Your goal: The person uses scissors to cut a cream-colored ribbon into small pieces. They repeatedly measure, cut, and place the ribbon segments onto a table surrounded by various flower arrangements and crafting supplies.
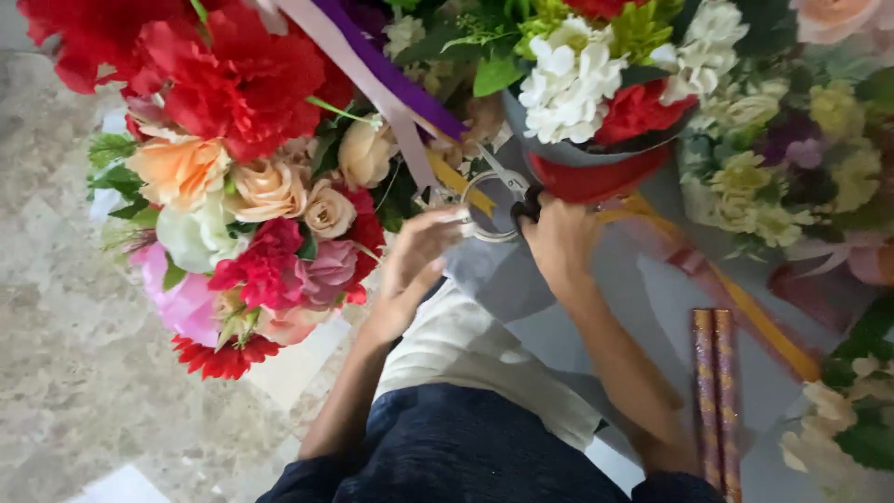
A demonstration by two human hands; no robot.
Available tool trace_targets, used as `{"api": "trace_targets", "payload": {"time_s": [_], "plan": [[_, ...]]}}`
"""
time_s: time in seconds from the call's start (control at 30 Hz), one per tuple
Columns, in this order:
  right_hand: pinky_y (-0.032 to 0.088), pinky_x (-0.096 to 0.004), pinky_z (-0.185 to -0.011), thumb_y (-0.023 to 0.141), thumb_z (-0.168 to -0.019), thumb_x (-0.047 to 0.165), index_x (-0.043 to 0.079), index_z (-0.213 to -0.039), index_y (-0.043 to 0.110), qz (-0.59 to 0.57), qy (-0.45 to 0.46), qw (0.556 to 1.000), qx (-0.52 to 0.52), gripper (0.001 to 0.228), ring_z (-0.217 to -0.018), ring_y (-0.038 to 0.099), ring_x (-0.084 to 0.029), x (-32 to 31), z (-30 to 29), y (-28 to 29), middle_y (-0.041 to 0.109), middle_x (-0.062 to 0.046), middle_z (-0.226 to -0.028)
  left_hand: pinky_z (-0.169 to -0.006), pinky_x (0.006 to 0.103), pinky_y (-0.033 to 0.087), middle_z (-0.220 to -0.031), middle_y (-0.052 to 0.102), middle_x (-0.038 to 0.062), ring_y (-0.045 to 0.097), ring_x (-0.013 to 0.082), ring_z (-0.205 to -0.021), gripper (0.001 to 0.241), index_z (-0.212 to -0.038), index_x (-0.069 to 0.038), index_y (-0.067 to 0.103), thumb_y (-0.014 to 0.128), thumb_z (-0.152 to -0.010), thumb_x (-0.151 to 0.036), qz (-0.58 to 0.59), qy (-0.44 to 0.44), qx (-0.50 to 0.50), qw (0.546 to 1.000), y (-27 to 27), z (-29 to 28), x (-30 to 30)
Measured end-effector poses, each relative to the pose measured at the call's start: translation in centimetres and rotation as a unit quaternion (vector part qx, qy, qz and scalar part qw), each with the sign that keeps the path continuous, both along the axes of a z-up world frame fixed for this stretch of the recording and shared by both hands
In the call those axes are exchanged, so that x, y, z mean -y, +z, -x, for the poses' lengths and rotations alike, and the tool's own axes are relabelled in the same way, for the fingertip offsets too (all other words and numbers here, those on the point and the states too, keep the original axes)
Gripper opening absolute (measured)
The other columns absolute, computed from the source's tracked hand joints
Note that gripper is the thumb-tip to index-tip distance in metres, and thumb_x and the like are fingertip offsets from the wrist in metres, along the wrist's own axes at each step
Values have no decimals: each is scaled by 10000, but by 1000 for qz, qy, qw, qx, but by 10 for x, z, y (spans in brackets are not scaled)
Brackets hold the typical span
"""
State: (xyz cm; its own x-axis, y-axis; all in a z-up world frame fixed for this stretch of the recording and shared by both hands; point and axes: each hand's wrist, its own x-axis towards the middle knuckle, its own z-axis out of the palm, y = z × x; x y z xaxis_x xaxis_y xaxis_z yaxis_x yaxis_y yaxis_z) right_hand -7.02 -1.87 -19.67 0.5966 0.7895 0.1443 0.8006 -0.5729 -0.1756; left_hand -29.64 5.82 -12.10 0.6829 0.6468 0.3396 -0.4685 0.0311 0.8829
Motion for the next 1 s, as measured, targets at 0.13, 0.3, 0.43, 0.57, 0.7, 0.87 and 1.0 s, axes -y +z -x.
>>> {"api": "trace_targets", "payload": {"time_s": [0.13,0.3,0.43,0.57,0.7,0.87,1.0], "plan": [[578,-490,-676,859,-801,350,99,-899,736,-13,31,999,-14,296,-767,731,-367,4,-4,-4,712,-119,-743,-1136,525,411,-1519,443,228,513,329,-1341,470,-1482,-3,415,525,-1055,-167,29,-23,-4,999,-13,-8,-2],[589,-510,-715,794,-900,398,76,-1047,723,34,60,995,-65,361,-875,735,-369,5,8,35,739,-146,-857,-1166,599,373,-1595,322,290,388,466,-1453,624,-1539,-5,328,575,-1038,-282,153,-14,85,985,-17,-17,-2],[597,-460,-612,820,-833,431,128,-1015,713,58,57,996,41,369,-715,753,-311,4,21,33,724,-70,-793,-1200,621,327,-1650,254,283,311,484,-1504,742,-1589,-30,267,601,-1023,-375,216,-13,125,968,-19,-19,0],[603,-447,-633,822,-843,422,108,-1022,725,31,67,996,51,375,-705,750,-295,13,19,53,732,-69,-802,-1200,630,312,-1653,239,291,286,486,-1508,778,-1601,-25,236,592,-1021,-403,218,-11,110,970,-25,-22,2],[586,-372,-743,741,-969,329,121,-1010,747,-183,165,962,-117,212,-777,747,-208,17,30,60,762,-53,-857,-1197,649,305,-1654,217,298,249,524,-1512,748,-1608,-44,225,553,-1032,-391,200,-17,110,974,-47,-30,6],[582,-343,-751,737,-980,232,91,-948,770,-265,153,923,-234,148,-770,733,-203,23,41,69,756,-60,-804,-1204,655,275,-1665,178,305,208,536,-1518,793,-1620,-49,202,582,-1034,-424,176,-33,101,979,-52,-49,15],[567,-356,-815,807,-906,100,77,-943,766,-319,111,912,-230,60,-785,725,-190,36,37,66,755,-60,-806,-1207,663,260,-1685,106,285,159,537,-1527,784,-1637,-85,160,568,-1051,-407,111,-48,67,990,-48,-62,24]]}}
